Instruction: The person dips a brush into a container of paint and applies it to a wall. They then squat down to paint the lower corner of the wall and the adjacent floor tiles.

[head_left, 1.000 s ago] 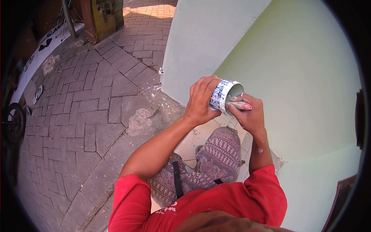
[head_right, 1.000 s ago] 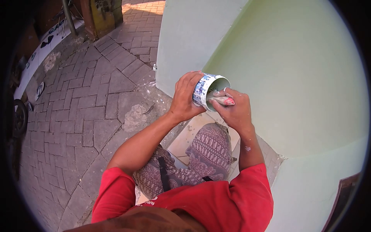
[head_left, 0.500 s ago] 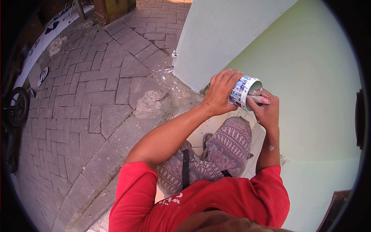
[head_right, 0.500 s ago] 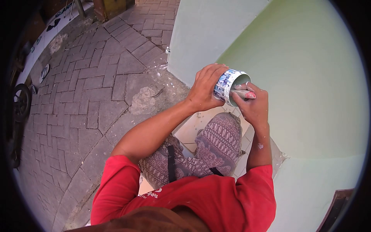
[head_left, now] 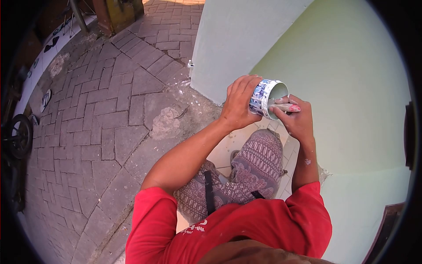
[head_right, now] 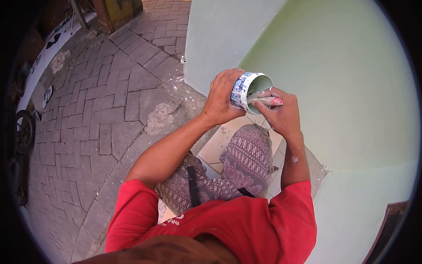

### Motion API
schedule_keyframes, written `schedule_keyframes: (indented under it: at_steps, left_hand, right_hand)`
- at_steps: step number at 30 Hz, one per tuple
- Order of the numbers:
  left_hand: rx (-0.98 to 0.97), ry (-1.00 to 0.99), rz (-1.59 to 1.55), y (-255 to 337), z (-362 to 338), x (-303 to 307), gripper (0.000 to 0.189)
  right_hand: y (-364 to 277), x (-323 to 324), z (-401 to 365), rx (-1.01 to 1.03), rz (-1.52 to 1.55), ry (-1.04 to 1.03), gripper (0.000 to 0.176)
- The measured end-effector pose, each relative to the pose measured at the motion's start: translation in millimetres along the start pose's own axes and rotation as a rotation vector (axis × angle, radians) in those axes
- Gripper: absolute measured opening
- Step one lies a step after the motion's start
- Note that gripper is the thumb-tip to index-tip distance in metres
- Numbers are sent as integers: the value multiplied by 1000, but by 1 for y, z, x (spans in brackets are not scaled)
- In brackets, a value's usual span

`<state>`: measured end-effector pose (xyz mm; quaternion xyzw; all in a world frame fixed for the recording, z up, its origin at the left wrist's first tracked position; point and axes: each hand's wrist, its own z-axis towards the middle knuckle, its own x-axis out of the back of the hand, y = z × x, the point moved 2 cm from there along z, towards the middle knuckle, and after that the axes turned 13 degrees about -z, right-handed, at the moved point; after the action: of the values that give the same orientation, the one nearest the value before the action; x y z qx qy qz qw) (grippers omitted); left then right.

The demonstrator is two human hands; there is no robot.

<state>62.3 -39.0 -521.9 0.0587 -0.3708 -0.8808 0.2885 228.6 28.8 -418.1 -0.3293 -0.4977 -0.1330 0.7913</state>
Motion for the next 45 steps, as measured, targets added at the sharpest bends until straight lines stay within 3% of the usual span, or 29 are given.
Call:
schedule_keyframes:
  at_steps: [18,32,45]
  left_hand:
    - [3,40,17,0,-2,3,94]
    - [-35,82,-12,0,-9,7,94]
    - [7,95,-52,-15,-9,5,95]
  right_hand:
    - [-1,-4,5,-55,74,13,25]
    - [-23,-8,15,14,-107,-5,19]
    - [-21,0,12,-153,14,89,24]
